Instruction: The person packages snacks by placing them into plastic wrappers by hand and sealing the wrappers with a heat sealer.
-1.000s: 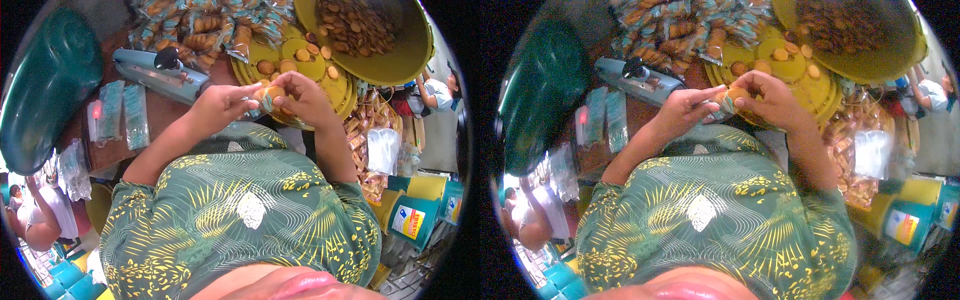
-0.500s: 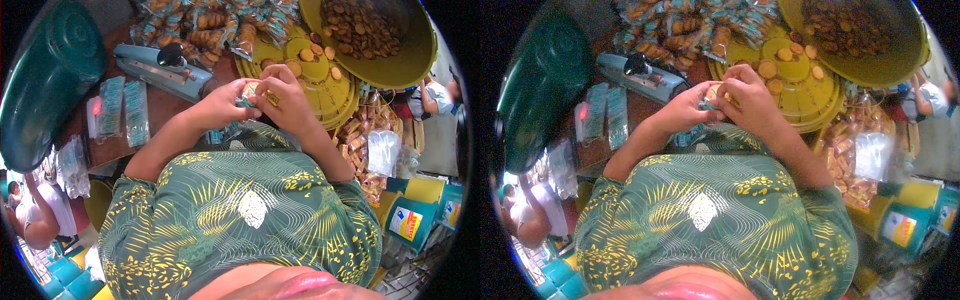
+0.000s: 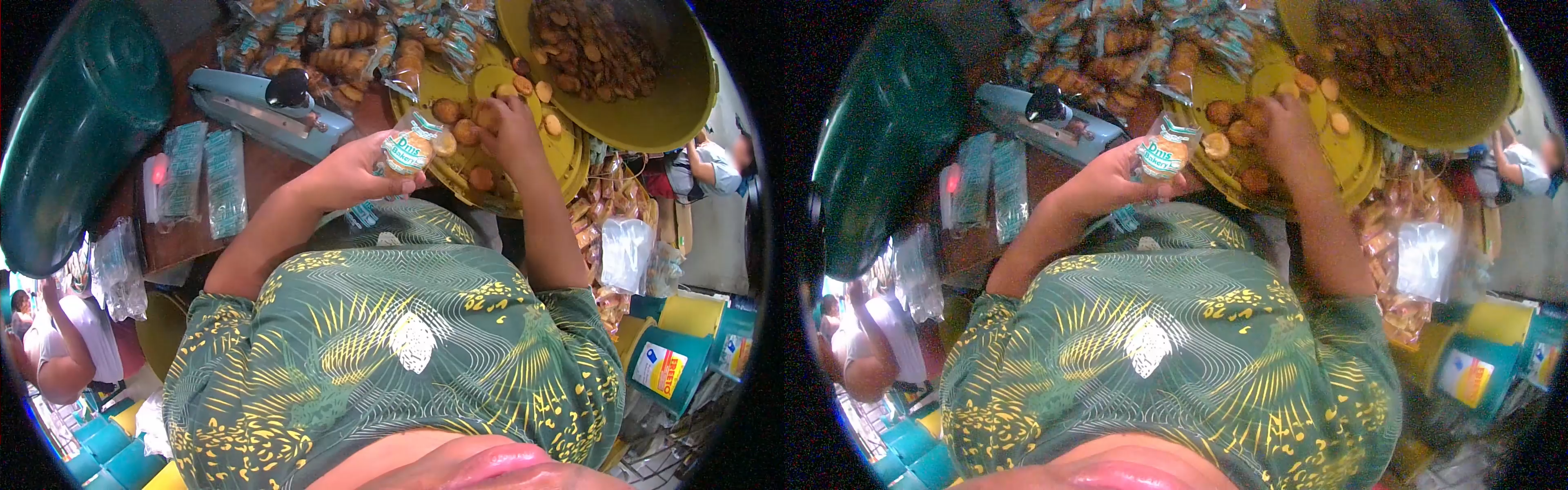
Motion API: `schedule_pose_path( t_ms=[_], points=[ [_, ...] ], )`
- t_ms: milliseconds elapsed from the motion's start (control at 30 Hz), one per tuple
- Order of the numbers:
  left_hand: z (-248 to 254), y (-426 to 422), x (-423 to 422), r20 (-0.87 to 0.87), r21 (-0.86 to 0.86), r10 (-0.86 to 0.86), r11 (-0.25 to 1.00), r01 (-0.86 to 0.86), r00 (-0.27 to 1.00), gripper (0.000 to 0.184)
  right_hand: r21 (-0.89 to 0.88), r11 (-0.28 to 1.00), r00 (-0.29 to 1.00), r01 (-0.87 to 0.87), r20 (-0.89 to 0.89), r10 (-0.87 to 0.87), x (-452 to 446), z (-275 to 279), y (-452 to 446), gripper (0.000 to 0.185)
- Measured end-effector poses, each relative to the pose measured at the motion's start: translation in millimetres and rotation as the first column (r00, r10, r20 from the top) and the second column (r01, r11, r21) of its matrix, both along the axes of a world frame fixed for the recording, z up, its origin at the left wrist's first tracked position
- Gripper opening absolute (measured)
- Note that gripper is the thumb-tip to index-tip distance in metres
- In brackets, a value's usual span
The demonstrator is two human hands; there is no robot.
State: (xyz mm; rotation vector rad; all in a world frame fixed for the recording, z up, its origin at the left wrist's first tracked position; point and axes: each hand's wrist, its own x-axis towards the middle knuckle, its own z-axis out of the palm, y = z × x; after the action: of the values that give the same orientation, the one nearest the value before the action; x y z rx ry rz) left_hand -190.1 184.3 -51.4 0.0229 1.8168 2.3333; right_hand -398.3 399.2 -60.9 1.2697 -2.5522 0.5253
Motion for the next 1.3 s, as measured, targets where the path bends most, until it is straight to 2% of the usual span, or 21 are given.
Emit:
schedule_pose_path(
  t_ms=[167,267,367,467,567,667,767,867,900,1000,1100,1200,1300],
  points=[
    [-2,-2,1,0.004,0.010,0.007,1.000,-0.007,1.000,0.055,0.101,0.990,0.977,0.099,0.181,-0.116,-5,2,9,0.043],
    [2,-1,0,0.000,-0.034,-0.002,0.999,0.002,1.000,0.059,-0.013,0.990,0.961,0.142,0.243,-0.135,-10,-8,13,0.043],
    [0,-1,0,0.007,-0.044,-0.005,0.999,0.005,1.000,0.060,-0.041,0.992,0.950,0.118,0.295,-0.101,-8,-11,16,0.043],
    [-2,-1,-2,0.014,-0.091,-0.008,0.996,0.009,1.000,0.058,-0.087,0.991,0.900,0.100,0.432,-0.052,-9,-1,22,0.034],
    [-6,0,-5,-0.025,-0.136,-0.024,0.991,0.020,0.999,0.057,-0.448,0.881,0.655,0.151,0.713,0.250,-9,3,19,0.028],
    [-12,1,-9,-0.080,-0.205,-0.071,0.977,0.053,0.994,0.055,-0.615,0.788,0.704,0.015,0.566,0.429,13,21,1,0.020],
    [-7,7,-10,-0.075,-0.221,-0.078,0.973,0.059,0.994,0.053,-0.645,0.764,0.353,0.010,0.717,0.601,36,37,-11,0.017],
    [-7,8,-9,-0.060,-0.209,-0.097,0.974,0.082,0.993,0.053,-0.445,0.860,0.598,-0.249,0.628,0.498,43,32,-23,0.017],
    [-7,7,-9,-0.061,-0.208,-0.110,0.974,0.095,0.992,0.053,-0.441,0.880,0.615,-0.174,0.649,0.447,50,33,-26,0.020],
    [-1,6,-6,-0.060,-0.185,-0.058,0.982,0.046,0.997,0.056,-0.606,0.737,0.751,-0.299,0.326,0.573,63,39,-37,0.019],
    [-7,7,-6,-0.039,-0.150,0.022,0.988,-0.027,0.999,0.059,-0.473,0.806,0.887,-0.355,0.103,0.451,79,42,-39,0.020],
    [-10,5,-8,0.030,-0.156,-0.096,0.983,0.100,0.995,0.064,-0.477,0.850,0.925,-0.224,0.169,0.340,81,37,-37,0.022],
    [-18,4,-10,-0.026,-0.230,-0.088,0.970,0.079,0.996,0.066,-0.463,0.830,0.902,-0.312,0.129,0.411,74,35,-35,0.020]
  ],
)
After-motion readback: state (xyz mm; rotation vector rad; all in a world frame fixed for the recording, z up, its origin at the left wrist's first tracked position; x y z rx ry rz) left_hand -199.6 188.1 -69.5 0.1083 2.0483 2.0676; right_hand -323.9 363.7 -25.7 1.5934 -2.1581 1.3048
